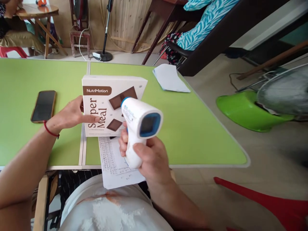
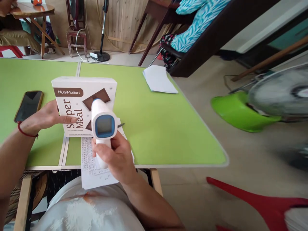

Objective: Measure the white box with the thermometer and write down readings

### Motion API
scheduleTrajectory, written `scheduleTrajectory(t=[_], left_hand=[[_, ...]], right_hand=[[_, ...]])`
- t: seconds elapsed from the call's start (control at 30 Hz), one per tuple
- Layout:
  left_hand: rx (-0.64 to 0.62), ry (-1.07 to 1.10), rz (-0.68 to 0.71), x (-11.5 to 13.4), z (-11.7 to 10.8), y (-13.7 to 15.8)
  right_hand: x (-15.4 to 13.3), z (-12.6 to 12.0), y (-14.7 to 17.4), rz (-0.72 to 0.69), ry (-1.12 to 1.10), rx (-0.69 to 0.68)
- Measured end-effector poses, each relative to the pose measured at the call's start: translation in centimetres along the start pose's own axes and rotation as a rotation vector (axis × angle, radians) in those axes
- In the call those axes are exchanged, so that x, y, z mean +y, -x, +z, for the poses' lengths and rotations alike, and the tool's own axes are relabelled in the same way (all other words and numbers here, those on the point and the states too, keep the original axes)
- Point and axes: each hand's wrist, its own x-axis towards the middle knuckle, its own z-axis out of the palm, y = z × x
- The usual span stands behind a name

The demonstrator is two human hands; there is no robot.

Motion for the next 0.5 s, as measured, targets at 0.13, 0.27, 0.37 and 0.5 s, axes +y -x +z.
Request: scheduleTrajectory(t=[0.13, 0.27, 0.37, 0.5], left_hand=[[-0.021, -0.007, 0.017, 0.0, 0.0, 0.0], [-0.027, 0.057, 0.062, -0.3, 0.1, -0.2], [-0.028, 0.085, 0.067, -0.5, 0.1, -0.3], [-0.030, 0.094, 0.065, -0.6, 0.0, -0.3]], right_hand=[[1.1, 0.8, -0.2, 0.056, 0.009, 0.031], [1.4, 1.2, -0.6, 0.070, -0.005, 0.046], [2.0, 1.5, -0.7, 0.069, -0.001, 0.044], [2.7, 1.9, -0.9, 0.024, -0.003, 0.089]])
